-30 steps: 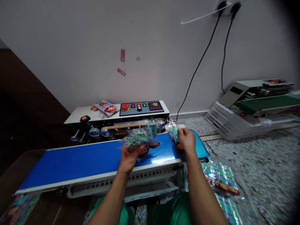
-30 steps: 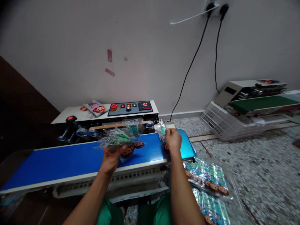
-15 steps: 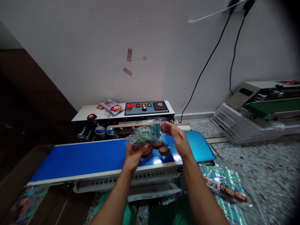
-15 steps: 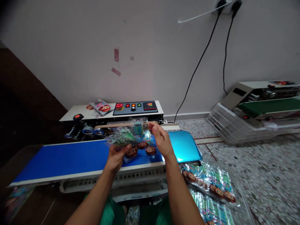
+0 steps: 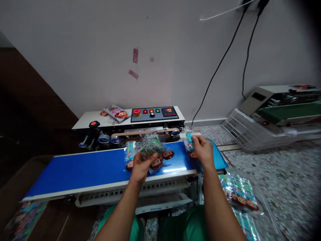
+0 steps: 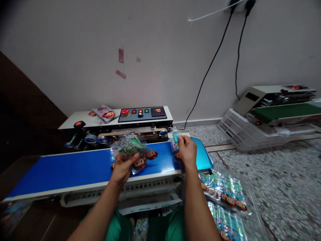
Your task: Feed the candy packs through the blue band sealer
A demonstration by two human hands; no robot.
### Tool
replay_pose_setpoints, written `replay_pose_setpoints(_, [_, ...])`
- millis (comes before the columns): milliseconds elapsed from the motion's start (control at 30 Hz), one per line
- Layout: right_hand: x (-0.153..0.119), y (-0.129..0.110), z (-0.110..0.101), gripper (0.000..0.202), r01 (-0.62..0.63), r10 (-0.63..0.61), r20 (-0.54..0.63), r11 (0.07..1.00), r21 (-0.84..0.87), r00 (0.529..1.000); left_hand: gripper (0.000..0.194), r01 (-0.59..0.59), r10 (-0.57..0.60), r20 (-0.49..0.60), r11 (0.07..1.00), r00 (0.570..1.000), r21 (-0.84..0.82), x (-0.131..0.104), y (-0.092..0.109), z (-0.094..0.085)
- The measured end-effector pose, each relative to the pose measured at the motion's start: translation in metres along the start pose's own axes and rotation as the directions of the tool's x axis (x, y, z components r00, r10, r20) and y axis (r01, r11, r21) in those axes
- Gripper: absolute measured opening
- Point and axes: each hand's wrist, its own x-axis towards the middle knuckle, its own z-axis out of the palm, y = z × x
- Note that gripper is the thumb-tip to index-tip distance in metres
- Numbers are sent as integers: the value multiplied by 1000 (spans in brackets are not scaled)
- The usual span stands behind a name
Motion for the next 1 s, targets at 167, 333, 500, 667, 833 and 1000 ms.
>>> replay_pose_setpoints(167, [3, 17, 9, 32, -45, 58, 29, 936, -348, 998, 19, -8, 7, 12, 1000, 1000, 14, 0, 0, 1])
replay_pose_setpoints(333, [4, 8, 25, 32, -41, 89, 102, 913, -406, 991, 23, 15, -15, 5, 1000, 1000, 16, -1, -2, 2])
replay_pose_setpoints(500, [-10, -25, 28, 40, 108, -89, 110, 978, -181, 990, 27, 28, -28, -13, 999, 1000, 21, 0, -5, 2])
replay_pose_setpoints(667, [-39, -71, 21, 30, 221, -347, 298, 897, 384, 889, 34, 3, -3, 11, 1000, 1000, 11, 1, -5, 5])
replay_pose_setpoints(833, [-53, -80, 28, 12, 365, -428, 116, 861, 353, 896, 35, 9, -9, 38, 1000, 999, 22, -1, -2, 8])
replay_pose_setpoints(1000, [-53, -71, 29, 14, 383, -407, 28, 880, 280, 913, 39, 16, -17, 34, 1000, 999, 22, -2, -3, 9])
